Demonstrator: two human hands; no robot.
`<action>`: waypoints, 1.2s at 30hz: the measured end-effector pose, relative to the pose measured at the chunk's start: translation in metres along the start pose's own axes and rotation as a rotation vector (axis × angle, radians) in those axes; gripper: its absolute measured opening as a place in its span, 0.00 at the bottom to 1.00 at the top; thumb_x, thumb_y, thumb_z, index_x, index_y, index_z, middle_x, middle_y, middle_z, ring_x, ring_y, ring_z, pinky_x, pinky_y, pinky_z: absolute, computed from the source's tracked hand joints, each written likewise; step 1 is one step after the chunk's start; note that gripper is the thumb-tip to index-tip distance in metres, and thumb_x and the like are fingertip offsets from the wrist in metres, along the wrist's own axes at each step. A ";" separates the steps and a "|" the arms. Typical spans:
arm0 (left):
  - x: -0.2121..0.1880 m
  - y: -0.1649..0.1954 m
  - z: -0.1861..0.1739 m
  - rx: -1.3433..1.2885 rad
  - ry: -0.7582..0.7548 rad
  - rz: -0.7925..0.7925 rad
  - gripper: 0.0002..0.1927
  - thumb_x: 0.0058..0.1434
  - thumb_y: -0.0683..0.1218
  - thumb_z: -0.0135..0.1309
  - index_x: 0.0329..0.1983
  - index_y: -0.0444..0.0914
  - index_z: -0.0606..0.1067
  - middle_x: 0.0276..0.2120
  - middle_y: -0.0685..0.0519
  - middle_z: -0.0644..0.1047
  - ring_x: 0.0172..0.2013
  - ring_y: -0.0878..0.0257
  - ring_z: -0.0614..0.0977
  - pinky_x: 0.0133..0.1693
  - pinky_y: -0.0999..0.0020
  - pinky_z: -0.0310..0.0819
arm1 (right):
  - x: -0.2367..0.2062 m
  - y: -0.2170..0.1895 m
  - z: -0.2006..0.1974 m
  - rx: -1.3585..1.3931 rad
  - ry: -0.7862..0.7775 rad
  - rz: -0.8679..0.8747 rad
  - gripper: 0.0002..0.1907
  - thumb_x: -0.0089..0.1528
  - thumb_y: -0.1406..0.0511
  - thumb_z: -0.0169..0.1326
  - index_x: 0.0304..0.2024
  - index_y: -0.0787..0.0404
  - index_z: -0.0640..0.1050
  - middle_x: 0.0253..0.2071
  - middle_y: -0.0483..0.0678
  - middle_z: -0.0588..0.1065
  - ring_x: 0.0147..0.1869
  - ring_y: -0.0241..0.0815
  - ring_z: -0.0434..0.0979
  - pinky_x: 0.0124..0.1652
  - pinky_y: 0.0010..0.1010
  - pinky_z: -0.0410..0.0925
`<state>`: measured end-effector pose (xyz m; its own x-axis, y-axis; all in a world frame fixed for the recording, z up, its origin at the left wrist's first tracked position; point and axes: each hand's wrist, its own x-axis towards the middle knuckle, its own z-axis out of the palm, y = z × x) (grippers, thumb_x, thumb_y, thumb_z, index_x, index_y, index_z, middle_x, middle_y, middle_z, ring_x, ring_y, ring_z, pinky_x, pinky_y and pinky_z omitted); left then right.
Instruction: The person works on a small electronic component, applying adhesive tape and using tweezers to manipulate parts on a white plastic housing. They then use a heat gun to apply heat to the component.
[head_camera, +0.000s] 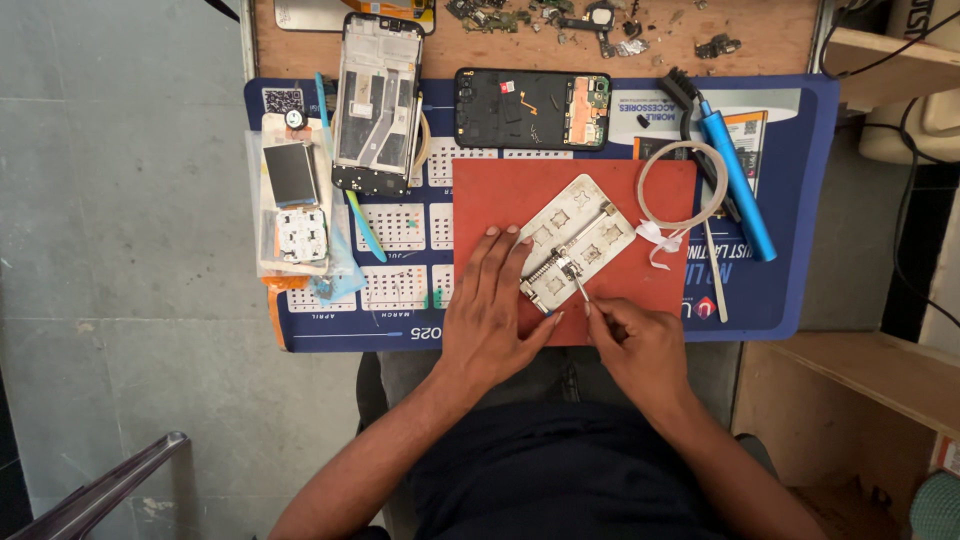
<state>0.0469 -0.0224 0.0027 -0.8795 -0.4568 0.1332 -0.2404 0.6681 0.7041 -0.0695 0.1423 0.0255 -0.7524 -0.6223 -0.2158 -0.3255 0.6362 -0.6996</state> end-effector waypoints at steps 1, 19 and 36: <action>0.000 0.000 0.000 0.003 -0.005 -0.004 0.45 0.52 0.54 0.69 0.69 0.35 0.63 0.69 0.40 0.63 0.72 0.43 0.61 0.69 0.50 0.61 | 0.000 0.000 0.000 0.004 -0.001 0.009 0.05 0.61 0.68 0.60 0.36 0.65 0.83 0.20 0.49 0.78 0.19 0.34 0.77 0.21 0.28 0.66; -0.006 -0.004 0.004 0.153 -0.067 0.152 0.25 0.57 0.56 0.66 0.57 0.50 0.76 0.69 0.38 0.60 0.72 0.39 0.60 0.63 0.44 0.64 | 0.006 0.001 0.003 -0.026 0.026 -0.067 0.05 0.61 0.68 0.61 0.36 0.66 0.83 0.22 0.50 0.78 0.21 0.35 0.78 0.23 0.28 0.67; -0.003 -0.001 0.003 0.157 -0.065 0.145 0.25 0.57 0.56 0.66 0.57 0.50 0.77 0.69 0.38 0.61 0.71 0.39 0.60 0.64 0.44 0.63 | 0.004 -0.001 -0.001 -0.067 0.030 -0.063 0.05 0.60 0.67 0.63 0.35 0.65 0.83 0.23 0.51 0.79 0.21 0.39 0.80 0.23 0.30 0.68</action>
<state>0.0492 -0.0202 -0.0004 -0.9331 -0.3134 0.1765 -0.1656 0.8098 0.5628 -0.0726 0.1390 0.0258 -0.7460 -0.6486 -0.1513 -0.4096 0.6259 -0.6637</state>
